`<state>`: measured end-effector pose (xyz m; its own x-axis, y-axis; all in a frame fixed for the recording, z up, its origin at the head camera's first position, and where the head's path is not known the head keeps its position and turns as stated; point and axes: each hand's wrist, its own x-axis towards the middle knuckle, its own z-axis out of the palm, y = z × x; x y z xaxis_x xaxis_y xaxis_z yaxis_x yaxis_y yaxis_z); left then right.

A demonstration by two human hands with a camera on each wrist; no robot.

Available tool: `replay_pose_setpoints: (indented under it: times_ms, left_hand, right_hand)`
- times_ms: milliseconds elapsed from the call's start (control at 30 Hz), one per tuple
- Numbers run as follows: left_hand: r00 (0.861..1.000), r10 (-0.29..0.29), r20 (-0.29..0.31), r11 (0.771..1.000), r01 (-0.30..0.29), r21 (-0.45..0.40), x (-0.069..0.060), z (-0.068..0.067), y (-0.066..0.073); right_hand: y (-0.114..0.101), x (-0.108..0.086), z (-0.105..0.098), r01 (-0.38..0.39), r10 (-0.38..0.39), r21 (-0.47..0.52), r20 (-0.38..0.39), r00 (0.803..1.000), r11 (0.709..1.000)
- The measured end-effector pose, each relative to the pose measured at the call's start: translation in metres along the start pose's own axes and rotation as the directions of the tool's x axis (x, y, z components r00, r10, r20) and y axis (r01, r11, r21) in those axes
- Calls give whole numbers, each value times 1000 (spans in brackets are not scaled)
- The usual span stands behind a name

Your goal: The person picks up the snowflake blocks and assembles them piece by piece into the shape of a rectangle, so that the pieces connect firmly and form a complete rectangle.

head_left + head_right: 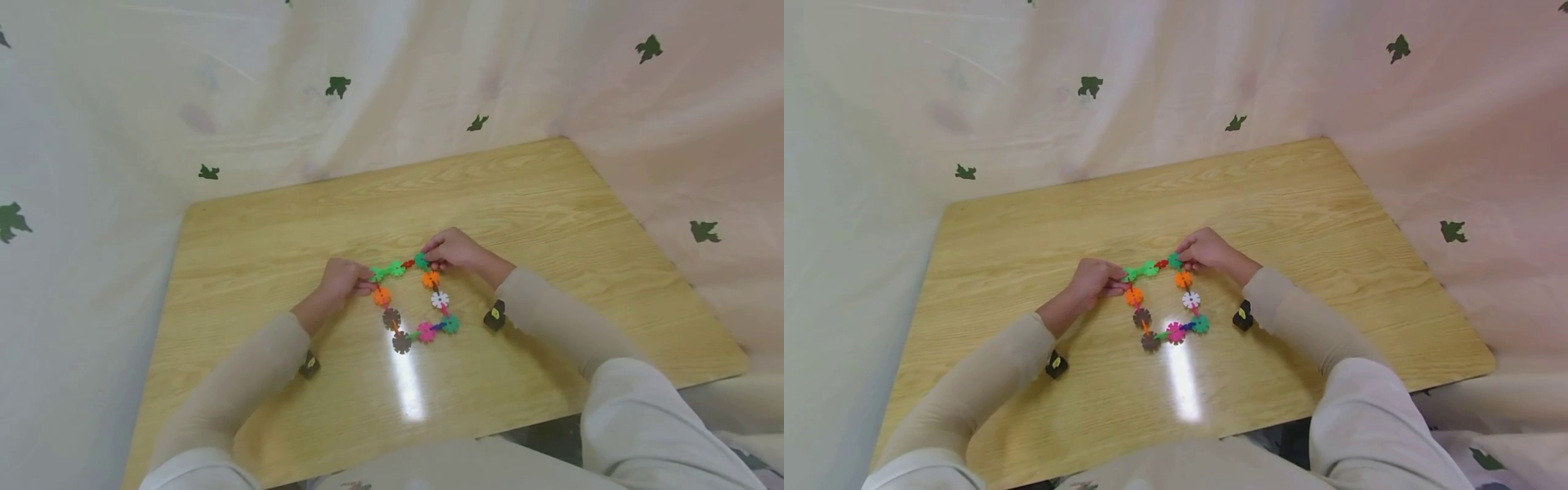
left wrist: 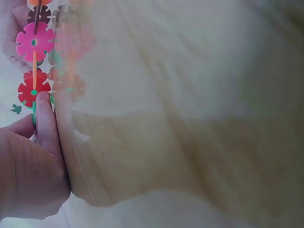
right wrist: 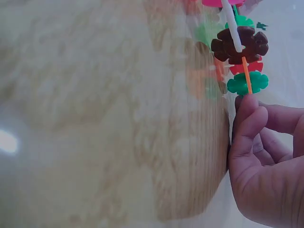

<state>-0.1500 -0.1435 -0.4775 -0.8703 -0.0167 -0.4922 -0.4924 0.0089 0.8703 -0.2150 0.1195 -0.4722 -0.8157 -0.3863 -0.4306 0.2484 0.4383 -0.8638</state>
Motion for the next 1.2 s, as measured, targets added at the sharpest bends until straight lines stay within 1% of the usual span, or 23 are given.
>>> replay_pose_setpoints:
  times_ms: [200,400,567,800,867,967,1000,1067,1200]
  left_hand:
    - [1000,0,0,1000,0,-10,0,2,1]
    - [1000,7,-8,1000,-7,-30,1,0,1]
    - [1000,18,-25,999,-19,-34,2,-2,-3]
    - [998,42,-49,999,-42,-15,5,-3,-3]
    - [997,43,-57,999,-44,-16,6,-2,-3]
    - [997,42,-63,999,-43,-9,7,-2,-3]
    - [997,44,-62,999,-44,1,8,-2,-3]
    - [998,44,-39,999,-43,31,10,-4,-3]
    - [999,32,34,994,-35,105,14,-12,4]
  right_hand:
    - [2,-1,2,-29,31,96,-18,999,995]
    - [2,2,6,-8,12,155,-29,1000,988]
    - [1,6,12,-10,20,214,-44,999,977]
    - [-5,13,16,47,-34,190,-69,997,981]
    - [-6,13,17,46,-32,193,-74,997,980]
    - [-7,13,15,33,-23,180,-54,998,983]
    - [-6,13,15,29,-21,175,-43,999,984]
    - [-4,12,14,20,-16,168,-22,1000,986]
    - [-1,16,12,15,-18,157,16,1000,988]
